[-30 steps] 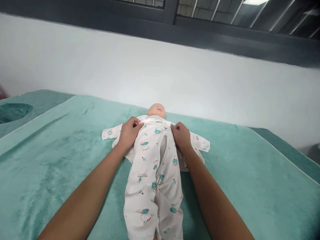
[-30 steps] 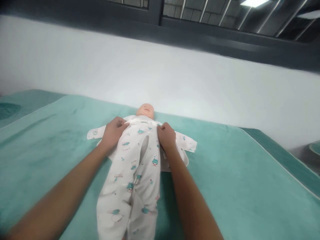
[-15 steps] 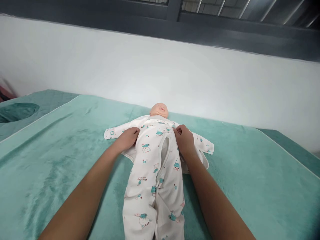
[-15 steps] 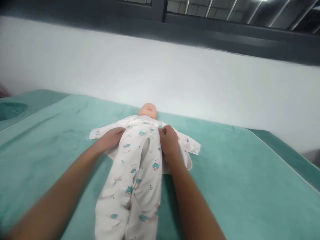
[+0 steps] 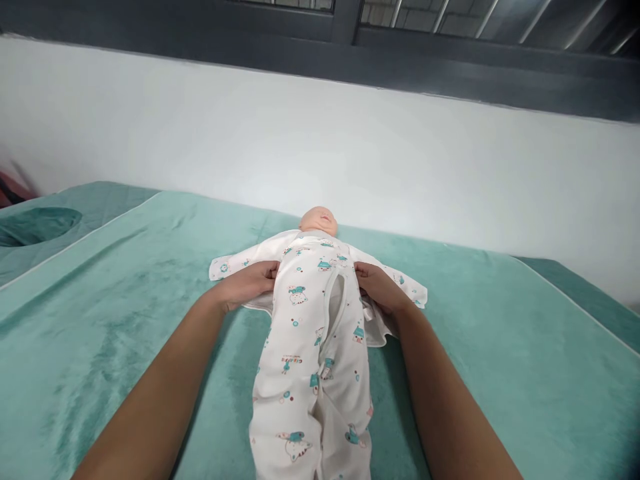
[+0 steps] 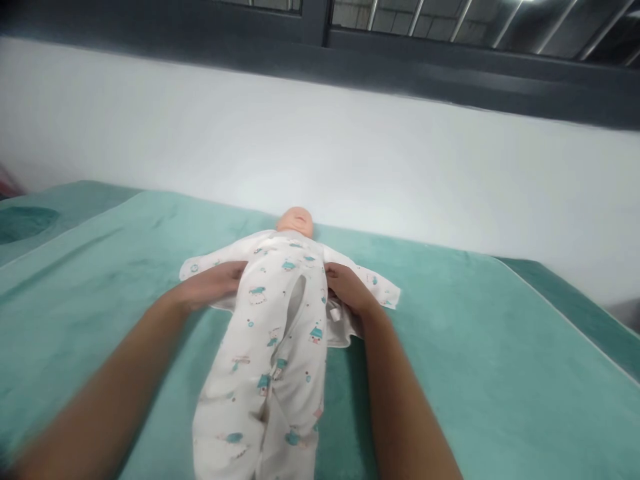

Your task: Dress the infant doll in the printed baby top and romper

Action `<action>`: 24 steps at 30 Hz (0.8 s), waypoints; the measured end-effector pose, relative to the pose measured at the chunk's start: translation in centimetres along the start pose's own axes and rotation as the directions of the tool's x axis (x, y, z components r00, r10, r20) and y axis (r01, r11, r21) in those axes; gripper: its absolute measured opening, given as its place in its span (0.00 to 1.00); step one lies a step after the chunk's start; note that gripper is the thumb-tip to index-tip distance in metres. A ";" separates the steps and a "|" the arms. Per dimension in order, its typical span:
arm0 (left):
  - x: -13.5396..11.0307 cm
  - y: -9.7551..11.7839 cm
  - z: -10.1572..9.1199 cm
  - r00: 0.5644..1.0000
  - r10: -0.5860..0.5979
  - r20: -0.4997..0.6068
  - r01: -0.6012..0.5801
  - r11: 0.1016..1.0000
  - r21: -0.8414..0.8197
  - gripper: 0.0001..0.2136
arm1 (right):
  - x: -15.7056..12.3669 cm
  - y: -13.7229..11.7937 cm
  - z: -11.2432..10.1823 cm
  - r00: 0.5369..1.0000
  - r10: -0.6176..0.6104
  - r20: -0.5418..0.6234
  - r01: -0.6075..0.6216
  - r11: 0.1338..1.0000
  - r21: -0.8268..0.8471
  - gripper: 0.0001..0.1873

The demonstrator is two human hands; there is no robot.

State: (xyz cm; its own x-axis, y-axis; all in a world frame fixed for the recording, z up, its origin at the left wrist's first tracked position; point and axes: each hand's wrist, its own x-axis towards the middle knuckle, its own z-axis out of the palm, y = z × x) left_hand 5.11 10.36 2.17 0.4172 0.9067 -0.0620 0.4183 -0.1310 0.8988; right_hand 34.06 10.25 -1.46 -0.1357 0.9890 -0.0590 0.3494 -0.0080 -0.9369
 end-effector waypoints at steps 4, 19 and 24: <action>0.2 -0.3 0.2 0.998 -0.018 0.066 0.032 0.976 -0.217 0.13 | -0.5 -0.4 -0.3 0.992 -0.023 0.121 -0.006 0.972 0.235 0.15; 0.3 -1.0 1.2 0.978 -0.115 0.174 0.188 0.849 -0.494 0.14 | -0.8 -0.6 -0.1 0.988 -0.018 0.153 -0.040 0.928 0.371 0.22; 0.6 -1.6 2.0 0.987 -0.079 0.137 0.147 0.778 -0.611 0.23 | -1.1 -1.2 1.3 0.999 -0.014 0.041 -0.002 0.936 0.351 0.20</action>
State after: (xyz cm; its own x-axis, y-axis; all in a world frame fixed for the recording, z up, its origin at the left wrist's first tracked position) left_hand 6.32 10.28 -0.19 0.4895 0.8507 -0.1916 -0.1063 0.2763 0.9552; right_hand 32.57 8.99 -0.75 -0.1782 0.9821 -0.0604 0.0023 -0.0610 -0.9981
